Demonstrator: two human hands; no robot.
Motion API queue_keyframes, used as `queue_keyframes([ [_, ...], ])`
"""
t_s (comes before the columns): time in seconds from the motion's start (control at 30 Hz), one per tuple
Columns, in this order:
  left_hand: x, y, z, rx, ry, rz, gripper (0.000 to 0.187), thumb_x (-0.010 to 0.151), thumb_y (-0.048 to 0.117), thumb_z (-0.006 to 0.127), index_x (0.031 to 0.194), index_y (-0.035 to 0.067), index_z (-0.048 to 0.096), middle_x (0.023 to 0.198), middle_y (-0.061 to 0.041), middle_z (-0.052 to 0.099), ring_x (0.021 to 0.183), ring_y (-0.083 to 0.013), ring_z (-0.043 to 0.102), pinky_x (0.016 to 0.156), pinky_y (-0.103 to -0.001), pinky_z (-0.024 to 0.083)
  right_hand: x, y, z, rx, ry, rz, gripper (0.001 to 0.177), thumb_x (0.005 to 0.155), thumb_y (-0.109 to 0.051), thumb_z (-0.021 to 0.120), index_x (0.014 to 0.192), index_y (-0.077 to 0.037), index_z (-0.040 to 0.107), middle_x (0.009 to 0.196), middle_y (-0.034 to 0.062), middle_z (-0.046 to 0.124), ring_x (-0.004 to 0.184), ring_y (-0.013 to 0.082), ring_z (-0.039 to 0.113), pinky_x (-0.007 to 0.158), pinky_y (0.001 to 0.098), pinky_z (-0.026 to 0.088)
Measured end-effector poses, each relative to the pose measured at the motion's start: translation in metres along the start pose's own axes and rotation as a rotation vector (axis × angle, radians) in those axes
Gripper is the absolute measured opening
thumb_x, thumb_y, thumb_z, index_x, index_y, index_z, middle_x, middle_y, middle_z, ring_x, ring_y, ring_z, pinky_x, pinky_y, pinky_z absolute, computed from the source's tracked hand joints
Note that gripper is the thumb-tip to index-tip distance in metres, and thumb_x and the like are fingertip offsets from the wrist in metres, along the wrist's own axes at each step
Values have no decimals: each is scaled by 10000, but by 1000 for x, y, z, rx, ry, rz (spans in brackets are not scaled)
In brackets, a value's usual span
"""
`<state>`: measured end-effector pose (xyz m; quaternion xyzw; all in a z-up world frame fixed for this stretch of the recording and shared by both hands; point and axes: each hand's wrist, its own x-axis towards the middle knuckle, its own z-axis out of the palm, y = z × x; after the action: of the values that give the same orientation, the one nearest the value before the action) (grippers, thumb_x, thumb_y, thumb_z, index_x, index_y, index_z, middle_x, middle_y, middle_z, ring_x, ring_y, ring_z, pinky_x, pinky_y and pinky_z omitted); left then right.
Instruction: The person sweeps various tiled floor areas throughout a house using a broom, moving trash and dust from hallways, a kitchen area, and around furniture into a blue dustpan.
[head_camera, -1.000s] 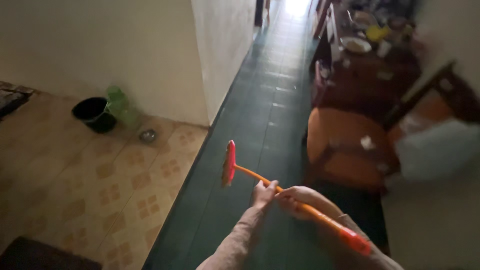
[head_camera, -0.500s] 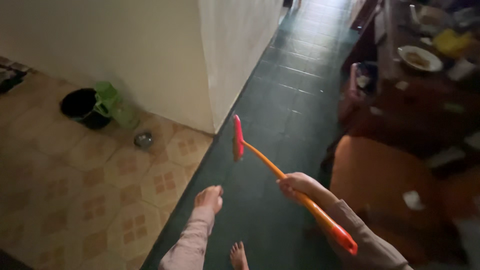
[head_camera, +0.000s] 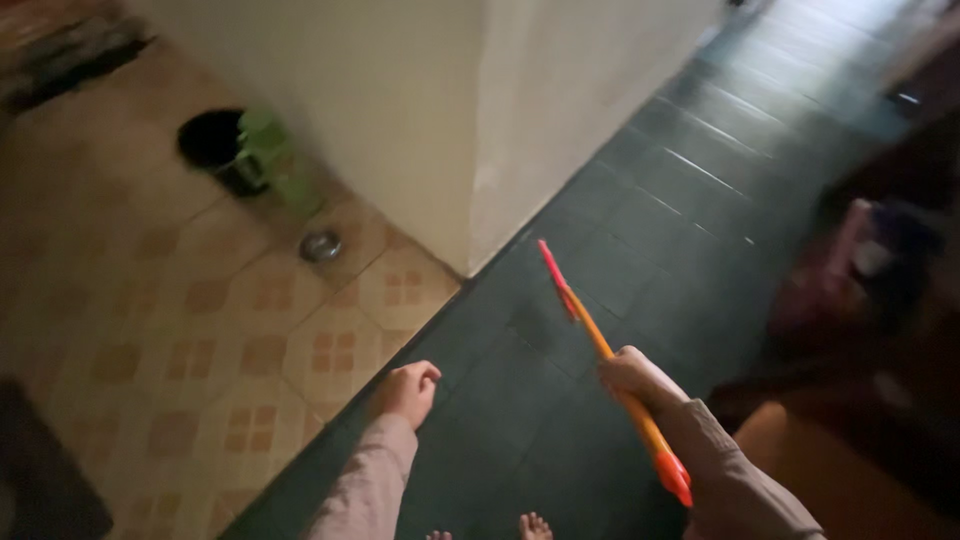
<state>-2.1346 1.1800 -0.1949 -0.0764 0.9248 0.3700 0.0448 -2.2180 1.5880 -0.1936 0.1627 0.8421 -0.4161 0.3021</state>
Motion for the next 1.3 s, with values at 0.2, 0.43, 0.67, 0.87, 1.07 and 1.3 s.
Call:
queue_keyframes([
  [0.2,-56,-27,44,-103,221,-285,173,911,161,615,930,207,780,915,-61,786,864,-280,758,710,-397,595,106,14,-4,-192,28,69,253,873,-200,724,887,53,721,725,118,710,627,227,691,552,394,524],
  [0.43,-131,-46,76,-206,189,-544,174,899,173,615,943,192,782,875,-18,810,831,-224,779,718,-347,594,126,21,53,-1216,-232,-140,233,977,-254,653,1044,-53,750,905,82,750,852,221,756,717,361,602],
  [0.67,-207,-77,73,-233,271,-595,192,904,200,607,979,203,784,915,-16,811,829,-197,783,723,-329,598,74,49,164,-1762,-496,-479,267,1001,-269,665,1168,-63,690,1114,126,714,982,223,745,808,340,620],
  [0.87,-292,-95,79,-247,362,-568,156,844,186,688,961,167,788,899,-55,802,833,-209,774,722,-342,595,-40,104,246,-487,-544,-465,341,994,-275,624,1214,-21,687,1127,143,687,1022,238,670,846,353,561],
  [1.07,-366,-116,88,-256,436,-454,168,830,173,690,968,172,787,869,-75,805,803,-223,787,727,-345,597,-222,65,151,501,-1175,-1254,567,1017,-430,532,1341,32,583,1294,238,652,1204,328,644,987,408,537],
  [1.3,-414,-102,40,-175,480,-514,154,847,192,711,979,186,790,915,-57,795,854,-230,761,726,-371,582,-271,52,91,215,-933,-1136,502,1122,-415,491,1247,54,618,1221,241,687,1158,358,690,938,417,608],
])
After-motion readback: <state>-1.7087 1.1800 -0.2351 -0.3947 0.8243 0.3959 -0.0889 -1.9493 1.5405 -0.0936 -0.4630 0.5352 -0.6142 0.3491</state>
